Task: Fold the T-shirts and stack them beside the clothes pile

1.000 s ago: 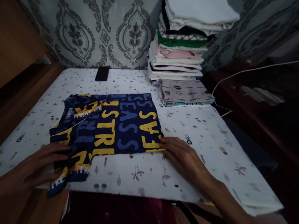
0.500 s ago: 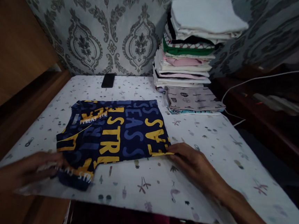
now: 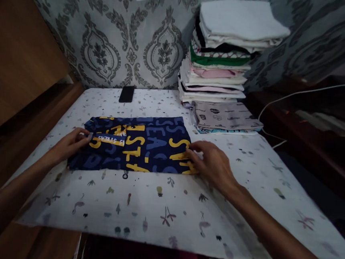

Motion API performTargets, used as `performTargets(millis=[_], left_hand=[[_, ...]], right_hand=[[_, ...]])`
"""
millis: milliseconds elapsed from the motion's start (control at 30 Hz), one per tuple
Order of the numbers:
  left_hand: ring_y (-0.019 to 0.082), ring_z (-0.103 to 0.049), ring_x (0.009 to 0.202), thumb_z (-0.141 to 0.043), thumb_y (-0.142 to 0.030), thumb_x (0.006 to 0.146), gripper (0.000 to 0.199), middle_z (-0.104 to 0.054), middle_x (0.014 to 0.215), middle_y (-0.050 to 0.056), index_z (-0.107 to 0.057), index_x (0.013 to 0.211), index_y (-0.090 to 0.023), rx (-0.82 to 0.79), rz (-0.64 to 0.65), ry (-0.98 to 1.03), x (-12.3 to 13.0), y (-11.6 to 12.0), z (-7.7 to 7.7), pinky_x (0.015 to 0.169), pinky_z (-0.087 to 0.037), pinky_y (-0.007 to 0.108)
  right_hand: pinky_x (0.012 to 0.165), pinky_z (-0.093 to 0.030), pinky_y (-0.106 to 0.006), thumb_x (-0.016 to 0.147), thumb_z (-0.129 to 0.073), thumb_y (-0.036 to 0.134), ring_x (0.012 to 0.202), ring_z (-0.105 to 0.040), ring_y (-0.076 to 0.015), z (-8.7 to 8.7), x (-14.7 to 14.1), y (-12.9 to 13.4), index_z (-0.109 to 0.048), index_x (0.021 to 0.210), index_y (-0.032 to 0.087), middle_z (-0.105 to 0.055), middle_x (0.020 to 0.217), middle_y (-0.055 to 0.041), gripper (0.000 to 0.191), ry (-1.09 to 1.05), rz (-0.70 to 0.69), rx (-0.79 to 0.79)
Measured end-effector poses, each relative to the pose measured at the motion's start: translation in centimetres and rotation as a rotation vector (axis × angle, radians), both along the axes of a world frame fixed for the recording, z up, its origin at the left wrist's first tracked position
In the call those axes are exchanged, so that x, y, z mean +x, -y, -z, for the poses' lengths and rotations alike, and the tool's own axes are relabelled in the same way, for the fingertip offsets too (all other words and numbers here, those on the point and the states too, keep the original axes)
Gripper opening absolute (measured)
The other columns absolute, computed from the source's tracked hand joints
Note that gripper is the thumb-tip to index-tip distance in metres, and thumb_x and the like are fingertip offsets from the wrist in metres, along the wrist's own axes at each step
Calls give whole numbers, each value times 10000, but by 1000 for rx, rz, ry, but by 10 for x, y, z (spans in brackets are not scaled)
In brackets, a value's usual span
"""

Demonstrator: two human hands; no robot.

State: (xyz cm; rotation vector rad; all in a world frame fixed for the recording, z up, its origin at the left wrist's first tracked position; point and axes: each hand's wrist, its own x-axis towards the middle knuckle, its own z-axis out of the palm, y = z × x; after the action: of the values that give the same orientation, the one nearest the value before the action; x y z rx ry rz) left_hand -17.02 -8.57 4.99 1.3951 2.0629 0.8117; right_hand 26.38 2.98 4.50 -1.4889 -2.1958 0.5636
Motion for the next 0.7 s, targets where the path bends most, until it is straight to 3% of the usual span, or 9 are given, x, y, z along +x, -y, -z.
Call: performTargets(millis=[67,133,233,333,433,567,700], left_hand=[[238,-610,887,-550,-482,871,405,-649,1001,54,-549,1187,-229,108,117,-286,14,-16,-2,768,-501,351],[272,-591,1049,-504,-398,912,365,-643,1146,91,-537,1228,-220,148,271,-458,32,-37,-2,902,-476,399],[307,-581,1059,-507,-308,914,294,-652,1123,122,-560,1176,-187,67,435,-615,53,-60,0,914,-456,441],[289,-597,940,-505,-234,901,108,-662,933,88,-586,964,-198,15,488,-667,54,-60,1,850,-454,421],[240,-581,874,-457,-234,928,109,-626,869,49,-543,862,-220,96,543,-564,42,-44,1,802,-457,371],[245,-556,1066,-435,-238,932,100,-613,1105,88,-507,865,-219,209,638,-459,30,-29,6,898,-467,385],[274,-518,1234,-446,-219,903,71,-557,1349,132,-477,839,-218,229,693,-441,26,-34,16,1032,-424,459]], right_hand=[[746,-511,-370,901,-554,399,908,-662,-270,-6,-33,0,-714,949,220,-727,989,-102,245,-10,-146,109],[852,-497,-376,911,-550,300,973,-655,-254,-9,-73,2,-711,950,216,-728,990,-79,186,-21,-353,116],[848,-482,-348,909,-552,199,1011,-647,-240,-8,-130,3,-706,979,207,-717,1037,-71,170,31,-492,29],[777,-473,-301,900,-585,190,941,-661,-209,-2,-167,1,-694,994,211,-719,1008,-53,145,60,-435,-103],[761,-456,-284,891,-622,223,964,-649,-202,4,-185,-2,-675,1006,221,-708,1034,-43,127,107,-361,-94],[777,-452,-295,872,-664,278,1011,-631,-220,11,-202,-4,-654,1057,193,-682,1132,-86,204,158,-274,-36],[743,-435,-290,889,-579,235,938,-645,-210,12,-214,-7,-669,982,207,-714,1002,-58,133,129,-198,-84]])
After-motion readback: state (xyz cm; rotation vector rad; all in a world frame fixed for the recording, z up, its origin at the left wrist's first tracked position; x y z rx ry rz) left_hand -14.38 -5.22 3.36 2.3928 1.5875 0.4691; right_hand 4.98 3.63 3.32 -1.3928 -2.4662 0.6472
